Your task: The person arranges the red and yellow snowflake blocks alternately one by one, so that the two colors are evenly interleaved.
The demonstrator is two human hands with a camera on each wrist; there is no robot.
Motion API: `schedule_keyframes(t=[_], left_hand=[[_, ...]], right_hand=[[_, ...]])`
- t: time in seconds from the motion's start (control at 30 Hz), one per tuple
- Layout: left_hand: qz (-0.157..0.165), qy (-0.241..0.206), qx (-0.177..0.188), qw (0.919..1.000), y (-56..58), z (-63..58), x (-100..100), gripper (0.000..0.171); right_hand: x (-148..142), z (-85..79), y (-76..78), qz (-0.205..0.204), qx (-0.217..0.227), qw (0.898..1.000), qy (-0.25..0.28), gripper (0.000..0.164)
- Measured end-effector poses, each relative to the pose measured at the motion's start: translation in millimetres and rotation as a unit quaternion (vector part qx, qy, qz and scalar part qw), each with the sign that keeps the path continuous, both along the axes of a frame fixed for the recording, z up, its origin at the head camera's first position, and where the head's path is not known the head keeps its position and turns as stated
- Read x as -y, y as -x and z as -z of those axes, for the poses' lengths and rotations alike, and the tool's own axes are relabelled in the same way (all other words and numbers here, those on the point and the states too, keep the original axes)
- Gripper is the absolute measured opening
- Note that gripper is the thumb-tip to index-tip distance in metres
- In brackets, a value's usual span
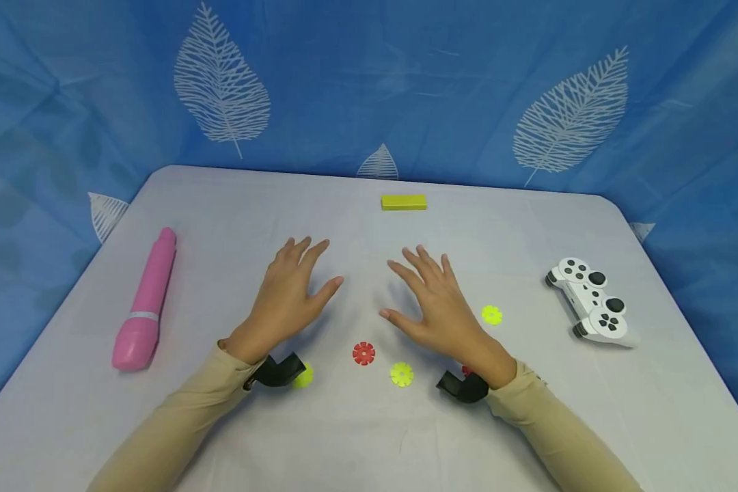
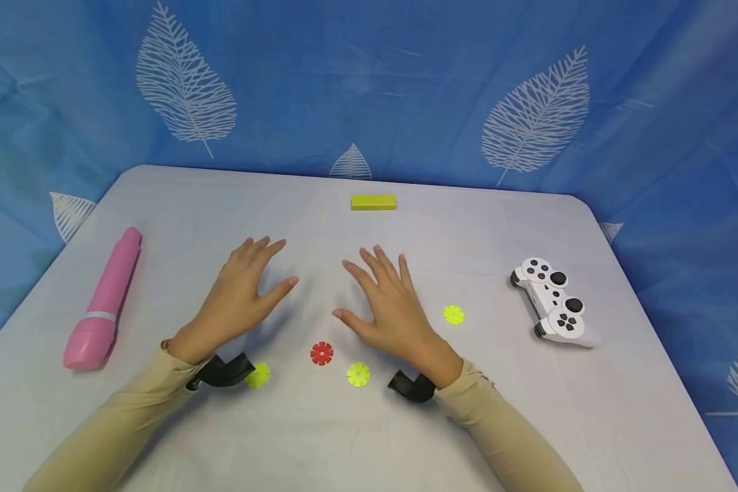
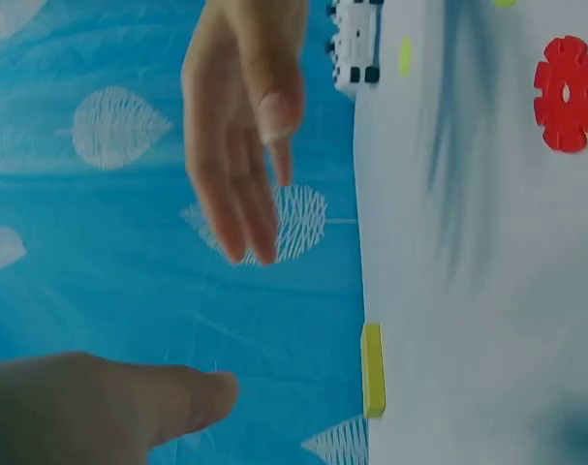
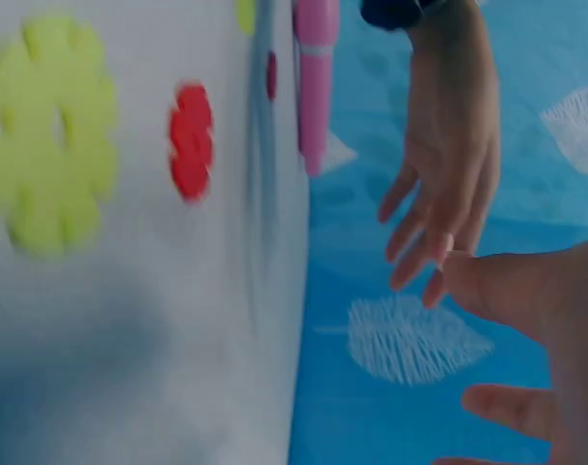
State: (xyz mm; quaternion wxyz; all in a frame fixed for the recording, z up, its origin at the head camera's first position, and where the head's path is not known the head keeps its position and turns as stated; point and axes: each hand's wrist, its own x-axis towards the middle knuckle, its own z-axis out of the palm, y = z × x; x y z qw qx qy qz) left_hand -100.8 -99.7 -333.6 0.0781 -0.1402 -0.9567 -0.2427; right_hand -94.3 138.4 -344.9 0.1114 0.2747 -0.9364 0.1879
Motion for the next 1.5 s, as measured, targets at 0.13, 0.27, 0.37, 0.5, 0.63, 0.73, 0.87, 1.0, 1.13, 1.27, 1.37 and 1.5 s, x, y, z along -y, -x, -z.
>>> schedule_keyframes(t=[0.13,0.27,0.37,0.5,0.63,0.73,0.87,1.0,1.13,1.27,1.37,1.5], left_hand=[[0.008,-0.035,0.032,0.9988,-3.9,0.9,16,0.057],[0.011,-0.055,0.064,0.9964,-8.4,4.3,34,0.052],[-0.002,-0.052,0.086,0.9950,-13.4,6.8,47,0.049],[-0.022,-0.044,0.110,0.9928,-21.2,10.1,62,0.050],[-0.027,-0.039,0.125,0.9911,-28.0,16.9,71,0.054],[-0.029,-0.031,0.131,0.9905,-31.8,24.1,74,0.056],[-0.035,-0.018,0.141,0.9892,-36.1,30.8,76,0.053],[-0.038,-0.011,0.152,0.9876,-38.6,32.3,76,0.046],[-0.040,-0.013,0.163,0.9858,-40.0,31.8,75,0.037],[-0.049,-0.013,0.174,0.9834,-41.1,31.4,73,0.034],[-0.056,-0.011,0.180,0.9820,-41.0,31.4,72,0.035],[-0.057,-0.017,0.179,0.9821,-40.6,31.1,71,0.031]], right_hand=[[13,10.3,-10.0,-0.068,0.005,0.997,0.035,0.058],[26,20.2,-20.0,-0.130,0.010,0.990,0.057,0.048],[36,25.1,-26.7,-0.165,0.019,0.984,0.060,0.044],[49,28.4,-35.1,-0.189,0.048,0.979,0.052,0.041],[61,29.8,-42.8,-0.198,0.089,0.975,0.051,0.036],[68,30.0,-46.6,-0.200,0.114,0.972,0.046,0.035],[77,29.7,-49.4,-0.206,0.142,0.968,0.033,0.036],[83,31.0,-50.5,-0.209,0.169,0.963,0.024,0.038],[87,32.8,-50.2,-0.207,0.181,0.961,0.015,0.040],[89,33.8,-49.8,-0.209,0.180,0.961,0.006,0.041],[89,34.8,-49.9,-0.210,0.176,0.962,0.003,0.041],[90,35.9,-50.6,-0.210,0.170,0.963,0.004,0.041]])
